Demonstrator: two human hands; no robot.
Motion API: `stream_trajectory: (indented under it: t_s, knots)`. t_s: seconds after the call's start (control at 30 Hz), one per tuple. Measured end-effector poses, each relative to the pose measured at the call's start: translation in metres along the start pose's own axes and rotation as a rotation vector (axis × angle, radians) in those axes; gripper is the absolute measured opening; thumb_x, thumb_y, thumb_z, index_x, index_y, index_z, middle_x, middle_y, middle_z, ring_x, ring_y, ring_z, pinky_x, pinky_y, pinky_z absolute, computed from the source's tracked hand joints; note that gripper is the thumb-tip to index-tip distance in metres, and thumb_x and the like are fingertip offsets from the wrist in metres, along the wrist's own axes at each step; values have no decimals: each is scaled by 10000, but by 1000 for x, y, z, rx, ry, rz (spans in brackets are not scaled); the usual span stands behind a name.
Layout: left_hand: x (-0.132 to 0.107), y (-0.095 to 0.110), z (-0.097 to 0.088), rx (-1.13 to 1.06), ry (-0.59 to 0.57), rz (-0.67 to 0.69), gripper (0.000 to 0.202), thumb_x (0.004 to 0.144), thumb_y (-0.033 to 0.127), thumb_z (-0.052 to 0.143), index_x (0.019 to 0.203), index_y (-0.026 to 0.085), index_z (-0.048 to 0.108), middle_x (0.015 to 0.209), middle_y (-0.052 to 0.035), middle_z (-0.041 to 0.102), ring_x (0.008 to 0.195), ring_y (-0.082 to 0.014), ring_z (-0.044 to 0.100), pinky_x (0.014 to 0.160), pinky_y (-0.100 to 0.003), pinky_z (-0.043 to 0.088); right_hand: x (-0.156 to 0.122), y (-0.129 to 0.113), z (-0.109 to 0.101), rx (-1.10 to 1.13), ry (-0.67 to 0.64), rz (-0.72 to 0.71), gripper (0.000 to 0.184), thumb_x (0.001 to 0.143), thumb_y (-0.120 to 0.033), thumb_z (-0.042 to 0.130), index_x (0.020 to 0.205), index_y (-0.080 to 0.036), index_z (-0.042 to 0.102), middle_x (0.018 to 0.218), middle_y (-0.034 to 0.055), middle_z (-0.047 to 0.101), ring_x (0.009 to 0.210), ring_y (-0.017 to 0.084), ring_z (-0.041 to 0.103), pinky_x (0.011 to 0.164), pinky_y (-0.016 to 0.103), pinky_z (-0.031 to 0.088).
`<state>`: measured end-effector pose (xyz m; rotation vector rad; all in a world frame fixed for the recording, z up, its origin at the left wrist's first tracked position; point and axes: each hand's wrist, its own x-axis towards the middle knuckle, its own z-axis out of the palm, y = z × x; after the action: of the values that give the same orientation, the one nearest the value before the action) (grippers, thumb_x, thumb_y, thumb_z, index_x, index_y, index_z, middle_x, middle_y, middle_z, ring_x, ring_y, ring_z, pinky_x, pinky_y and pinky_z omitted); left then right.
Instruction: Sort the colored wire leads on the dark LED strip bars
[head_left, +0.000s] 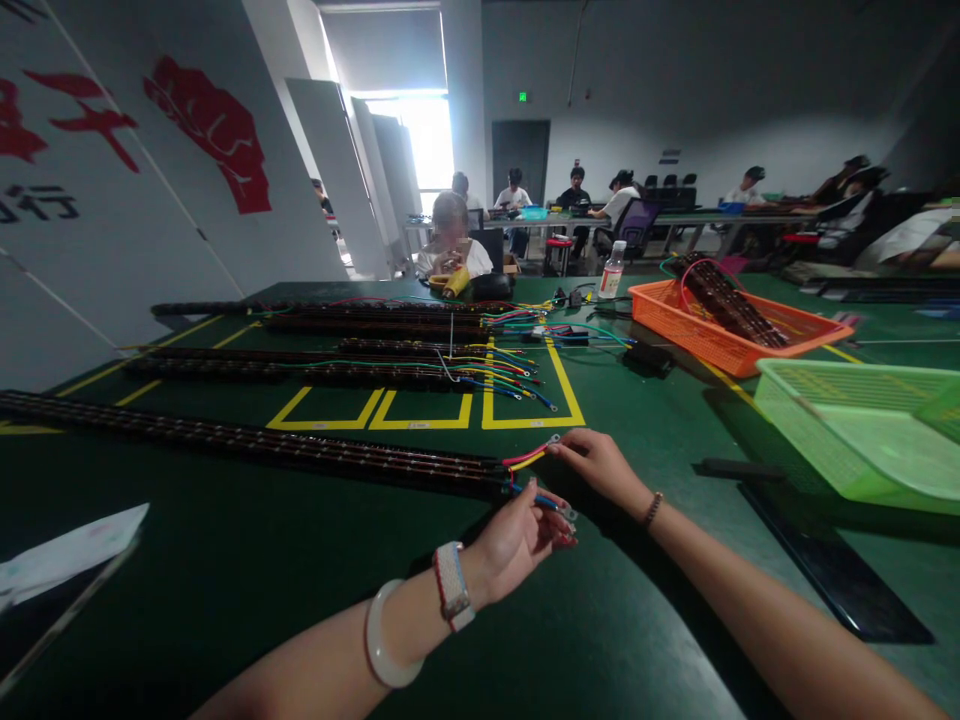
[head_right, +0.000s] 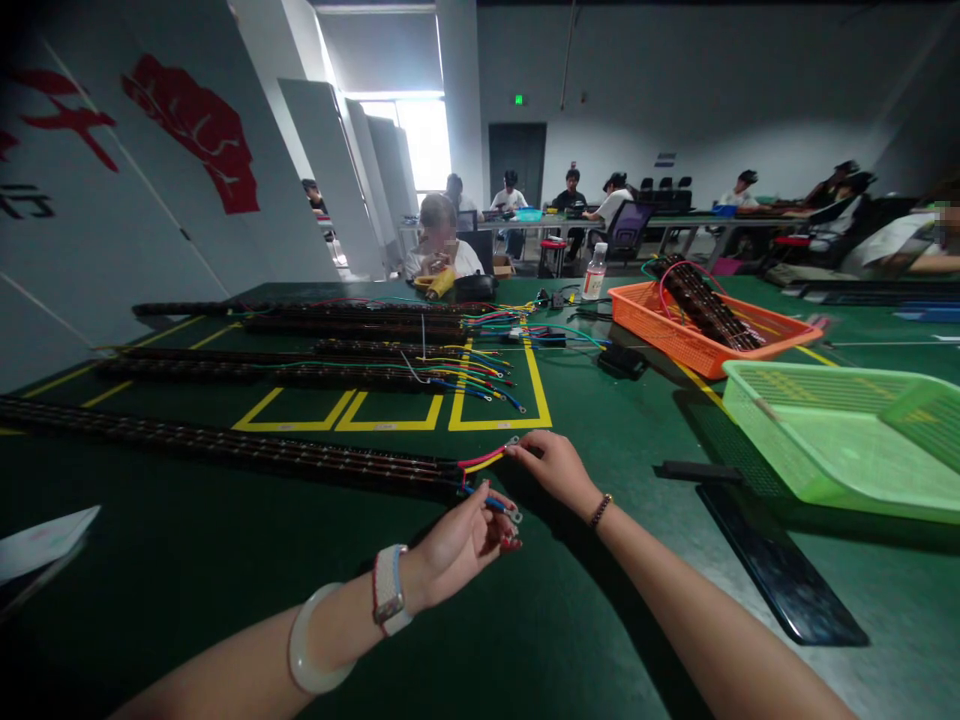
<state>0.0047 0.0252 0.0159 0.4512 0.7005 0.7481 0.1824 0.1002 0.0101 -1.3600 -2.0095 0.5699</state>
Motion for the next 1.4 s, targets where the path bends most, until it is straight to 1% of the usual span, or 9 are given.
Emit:
stream_trajectory:
  t_s: [0.1,0.3,0.53,0.7,0.87,1.0,1.1,1.23,1.4]
  knots:
    - [2,0,-1,-7,-13,3,412,912,441,366,835,113,604,707,-52,598,720,-145,574,818,-331,407,-2,2,-2,26,-37,6,389,834,-517,513,736,-164,645,708,23,624,660,151,546,591,243,371]
    - [3,-1,-4,-22,-51,2,402,915,433,358,883,107,591,748,-69,602,737,-156,582,795,-328,412,-13,8,-7,154,-276,64,462,807,-567,515,613,-153,582,545,-25,510,514,95,425,481,217,292]
    - [6,-3,-7,-53,-73,7,362,910,427,380,933,118,568,762,-77,610,724,-156,588,790,-327,415,-15,4,-24,155,-437,179,593,824,-624,444,514,-136,577,464,4,528,431,83,418,469,226,307]
    - [7,-4,-7,-63,-69,-15,397,903,453,382,863,108,574,754,-84,611,715,-156,586,780,-318,420,-18,-7,-30,344,-583,118,544,798,-610,506,585,-122,621,517,9,570,457,76,441,465,205,312]
    - [7,-4,-5,-88,-66,15,379,911,419,381,894,99,584,760,-75,598,689,-139,570,760,-314,429,-22,-13,-22,367,-695,106,476,775,-572,568,660,-116,641,530,-8,558,465,65,438,453,187,304]
    - [8,-4,-4,-96,-68,16,368,915,416,370,895,111,576,768,-68,597,695,-143,578,753,-314,430,-24,-15,-20,334,-704,114,484,792,-574,542,654,-118,628,531,-9,549,448,59,430,427,176,298]
    - [7,-4,-5,-64,-81,8,430,917,446,336,874,98,585,766,-84,607,708,-151,585,765,-316,425,-24,-18,-21,289,-694,146,508,805,-592,505,656,-122,625,507,-13,530,415,57,407,394,177,274]
    - [4,-4,-5,23,-107,-43,515,916,469,315,787,58,597,775,-125,624,727,-165,597,787,-314,419,-21,-17,-21,203,-532,154,518,801,-599,503,598,-131,597,468,-22,498,411,61,382,405,195,255]
    - [2,-4,-3,68,-154,-44,345,911,379,388,879,93,578,763,-106,638,710,-170,610,800,-355,423,-19,-15,-18,76,-370,113,508,792,-590,514,553,-147,580,469,-29,482,452,76,373,447,217,260]
